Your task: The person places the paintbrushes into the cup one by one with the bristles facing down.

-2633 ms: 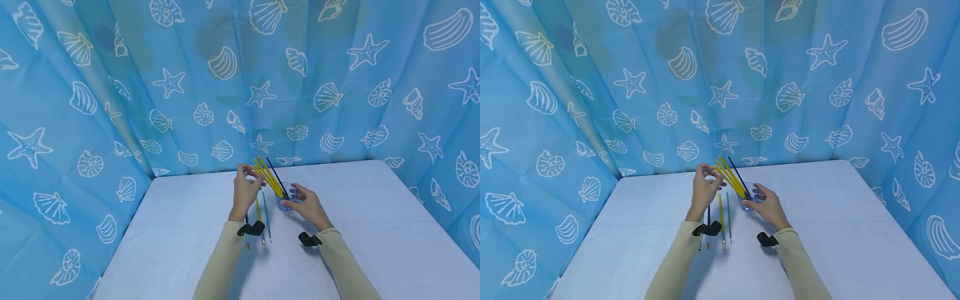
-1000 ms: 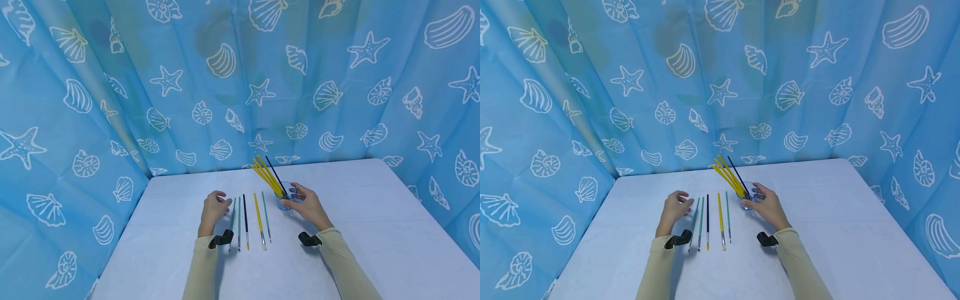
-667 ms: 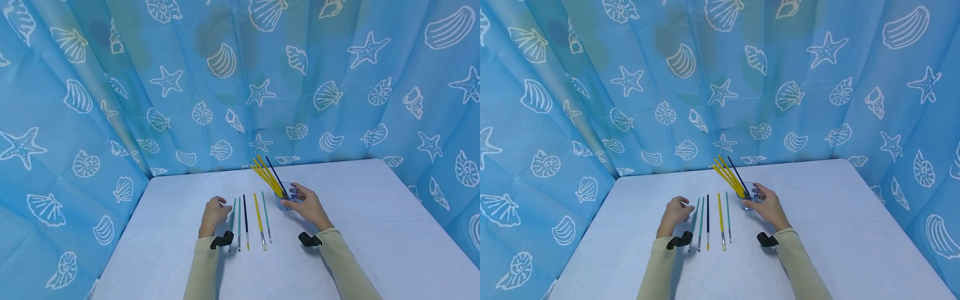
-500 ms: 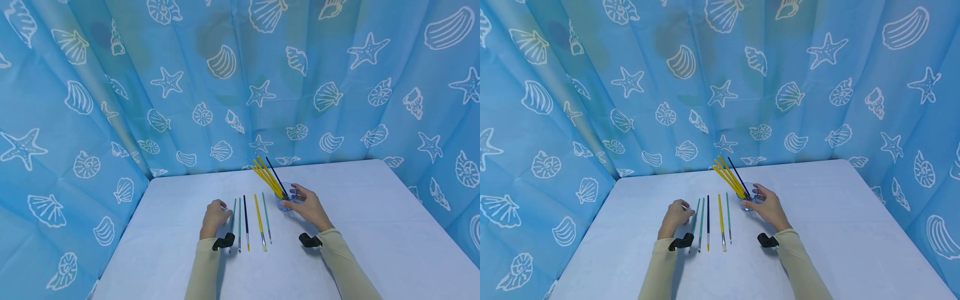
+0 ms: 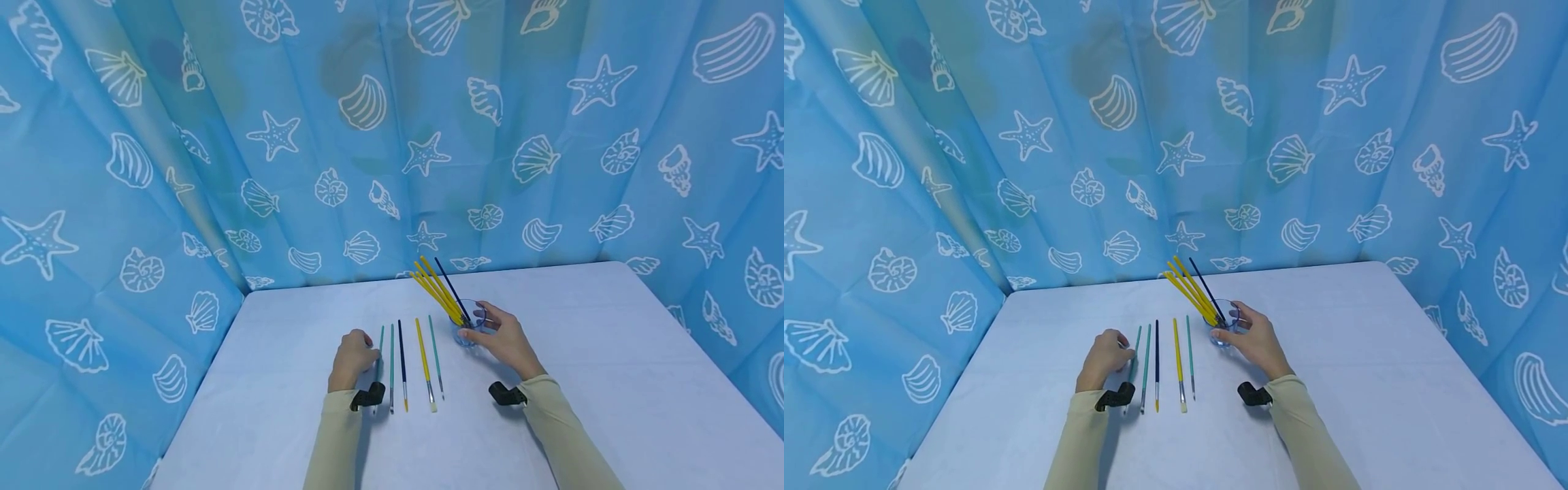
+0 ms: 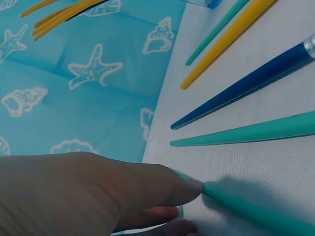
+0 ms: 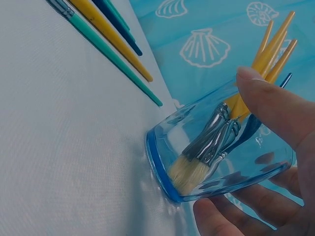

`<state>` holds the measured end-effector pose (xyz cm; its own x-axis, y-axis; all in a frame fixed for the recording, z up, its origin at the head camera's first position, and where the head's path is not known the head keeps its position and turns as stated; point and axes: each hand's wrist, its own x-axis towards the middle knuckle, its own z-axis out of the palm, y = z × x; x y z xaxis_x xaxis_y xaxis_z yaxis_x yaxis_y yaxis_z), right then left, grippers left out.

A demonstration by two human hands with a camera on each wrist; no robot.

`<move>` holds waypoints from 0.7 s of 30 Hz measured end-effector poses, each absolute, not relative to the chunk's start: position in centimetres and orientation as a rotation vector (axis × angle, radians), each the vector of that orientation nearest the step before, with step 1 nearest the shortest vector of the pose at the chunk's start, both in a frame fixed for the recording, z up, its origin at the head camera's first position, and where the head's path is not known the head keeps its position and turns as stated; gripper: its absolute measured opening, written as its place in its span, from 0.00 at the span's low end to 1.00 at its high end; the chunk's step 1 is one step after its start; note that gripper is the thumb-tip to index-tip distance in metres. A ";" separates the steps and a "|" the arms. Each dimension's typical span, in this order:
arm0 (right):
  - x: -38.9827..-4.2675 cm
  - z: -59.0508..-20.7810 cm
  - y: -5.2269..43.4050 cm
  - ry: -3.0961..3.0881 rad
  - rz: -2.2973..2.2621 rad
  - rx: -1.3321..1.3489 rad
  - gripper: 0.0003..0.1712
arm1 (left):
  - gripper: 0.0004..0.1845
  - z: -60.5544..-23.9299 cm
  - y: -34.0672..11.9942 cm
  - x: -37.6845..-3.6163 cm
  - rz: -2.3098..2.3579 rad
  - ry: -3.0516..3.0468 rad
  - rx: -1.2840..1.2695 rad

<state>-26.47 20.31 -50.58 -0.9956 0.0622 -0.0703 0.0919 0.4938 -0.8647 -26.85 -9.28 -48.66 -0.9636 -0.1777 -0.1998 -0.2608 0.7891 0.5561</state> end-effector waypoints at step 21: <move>-26.4 -50.4 20.5 2.717 -1.534 0.085 0.53 | 0.13 -48.5 -9.4 -26.5 0.812 2.960 -0.347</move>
<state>-26.45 20.53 -50.37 -0.9983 0.0378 -0.0443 0.0575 0.5154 -0.8550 -26.47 -9.45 -48.46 -0.9734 -0.2017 -0.1090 -0.2291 0.8365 0.4977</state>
